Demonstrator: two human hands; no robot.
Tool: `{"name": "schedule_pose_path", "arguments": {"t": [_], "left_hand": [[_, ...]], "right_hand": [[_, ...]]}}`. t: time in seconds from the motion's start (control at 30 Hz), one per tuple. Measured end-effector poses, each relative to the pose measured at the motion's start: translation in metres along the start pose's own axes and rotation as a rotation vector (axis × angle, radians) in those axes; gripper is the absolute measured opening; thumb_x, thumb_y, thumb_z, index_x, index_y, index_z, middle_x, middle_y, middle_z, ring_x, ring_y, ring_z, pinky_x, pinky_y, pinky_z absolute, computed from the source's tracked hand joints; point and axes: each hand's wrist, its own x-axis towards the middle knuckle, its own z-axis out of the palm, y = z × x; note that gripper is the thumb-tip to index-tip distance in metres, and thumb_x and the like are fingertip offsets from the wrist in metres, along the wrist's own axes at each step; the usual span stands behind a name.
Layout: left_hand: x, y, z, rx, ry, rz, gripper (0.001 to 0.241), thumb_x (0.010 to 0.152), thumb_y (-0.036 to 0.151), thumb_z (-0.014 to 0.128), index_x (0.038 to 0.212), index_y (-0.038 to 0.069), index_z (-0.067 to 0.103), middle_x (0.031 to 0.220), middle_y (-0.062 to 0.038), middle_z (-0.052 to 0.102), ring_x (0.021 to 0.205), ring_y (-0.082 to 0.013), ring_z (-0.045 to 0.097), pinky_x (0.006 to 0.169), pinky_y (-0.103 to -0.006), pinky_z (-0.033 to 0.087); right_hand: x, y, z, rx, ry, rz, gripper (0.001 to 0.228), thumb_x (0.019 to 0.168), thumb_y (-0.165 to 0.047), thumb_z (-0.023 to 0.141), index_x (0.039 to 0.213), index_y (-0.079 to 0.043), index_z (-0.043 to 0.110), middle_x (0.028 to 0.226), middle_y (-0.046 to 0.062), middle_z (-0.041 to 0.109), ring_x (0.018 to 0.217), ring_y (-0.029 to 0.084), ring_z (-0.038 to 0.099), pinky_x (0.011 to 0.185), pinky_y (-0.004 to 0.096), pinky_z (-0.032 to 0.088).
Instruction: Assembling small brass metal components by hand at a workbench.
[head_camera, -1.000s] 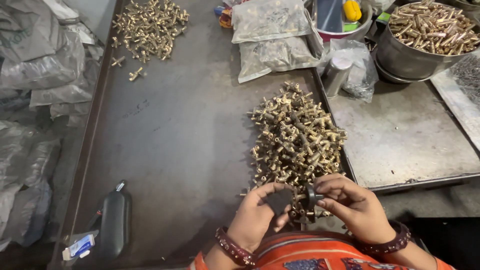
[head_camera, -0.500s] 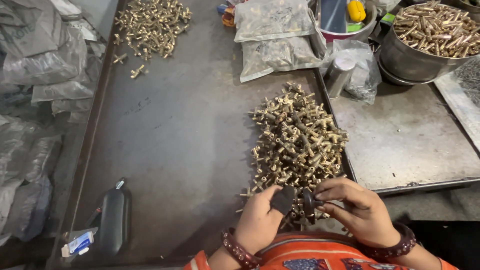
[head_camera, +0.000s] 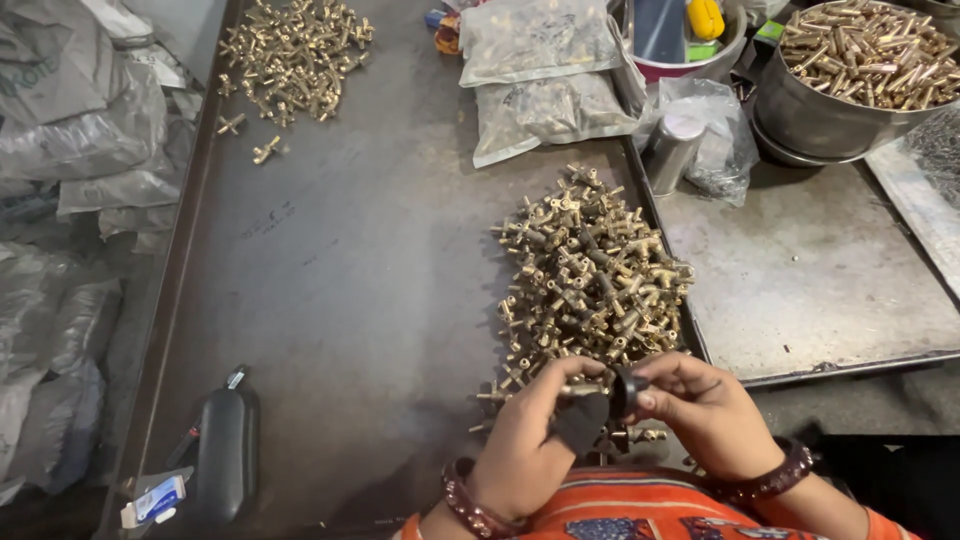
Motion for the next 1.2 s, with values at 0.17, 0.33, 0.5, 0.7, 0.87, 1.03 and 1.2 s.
{"name": "schedule_pose_path", "arguments": {"t": [0.17, 0.33, 0.5, 0.7, 0.87, 1.03, 1.2], "left_hand": [[0.0, -0.012, -0.005, 0.055, 0.008, 0.003, 0.027, 0.097, 0.015, 0.063, 0.122, 0.004, 0.065, 0.102, -0.013, 0.076, 0.094, -0.0247, 0.076, 0.081, -0.0331, 0.058], [0.001, -0.035, -0.002, -0.053, 0.009, -0.156, 0.021, 0.1, 0.013, 0.062, 0.117, 0.002, 0.069, 0.086, -0.009, 0.072, 0.075, -0.0158, 0.069, 0.066, -0.0291, 0.055], [0.001, -0.062, 0.001, -0.66, -0.049, -0.512, 0.02, 0.102, 0.013, 0.058, 0.113, 0.0, 0.07, 0.073, -0.003, 0.068, 0.056, -0.0097, 0.061, 0.052, -0.0251, 0.048], [0.002, -0.058, 0.004, -0.651, 0.011, -0.416, 0.025, 0.104, 0.017, 0.06, 0.118, 0.0, 0.073, 0.084, 0.0, 0.07, 0.068, -0.0053, 0.061, 0.06, -0.0205, 0.048], [-0.001, -0.072, 0.009, -0.643, 0.037, -0.384, 0.024, 0.1, 0.01, 0.06, 0.117, -0.001, 0.073, 0.091, -0.001, 0.072, 0.074, -0.0058, 0.064, 0.064, -0.0214, 0.052], [0.0, -0.074, 0.006, -0.644, 0.04, -0.557, 0.022, 0.099, 0.014, 0.057, 0.109, 0.0, 0.07, 0.08, -0.004, 0.07, 0.061, -0.0116, 0.064, 0.054, -0.0255, 0.051], [-0.001, -0.075, 0.004, -0.743, -0.029, -0.525, 0.023, 0.102, 0.009, 0.053, 0.114, -0.002, 0.07, 0.078, -0.005, 0.069, 0.062, -0.012, 0.064, 0.055, -0.0249, 0.049]], "right_hand": [[0.0, -0.006, 0.005, 0.138, 0.022, 0.053, 0.02, 0.088, 0.003, 0.069, 0.108, 0.006, 0.069, 0.103, 0.018, 0.072, 0.086, 0.024, 0.073, 0.078, 0.04, 0.062], [-0.011, -0.041, 0.028, -0.268, 0.041, -0.126, 0.016, 0.083, 0.001, 0.073, 0.099, 0.004, 0.072, 0.103, 0.013, 0.075, 0.085, 0.019, 0.075, 0.076, 0.035, 0.062], [-0.023, -0.072, 0.052, -1.087, 0.114, -0.784, 0.022, 0.073, -0.01, 0.082, 0.094, -0.007, 0.075, 0.101, 0.008, 0.075, 0.087, 0.019, 0.075, 0.07, 0.028, 0.06], [-0.02, -0.088, 0.06, -1.179, -0.1, -1.072, 0.021, 0.078, -0.002, 0.077, 0.098, -0.005, 0.071, 0.105, 0.011, 0.072, 0.091, 0.026, 0.075, 0.074, 0.031, 0.06], [-0.021, -0.072, 0.057, -1.042, -0.057, -0.878, 0.028, 0.074, -0.009, 0.084, 0.098, -0.006, 0.07, 0.102, 0.008, 0.074, 0.089, 0.023, 0.076, 0.073, 0.03, 0.061], [-0.021, -0.084, 0.062, -1.095, -0.06, -0.999, 0.028, 0.077, -0.009, 0.082, 0.101, -0.006, 0.068, 0.105, 0.009, 0.073, 0.093, 0.024, 0.074, 0.076, 0.031, 0.061], [-0.021, -0.071, 0.053, -1.07, -0.03, -0.87, 0.028, 0.075, -0.01, 0.083, 0.099, -0.007, 0.069, 0.105, 0.008, 0.075, 0.091, 0.021, 0.076, 0.075, 0.029, 0.061]]}}
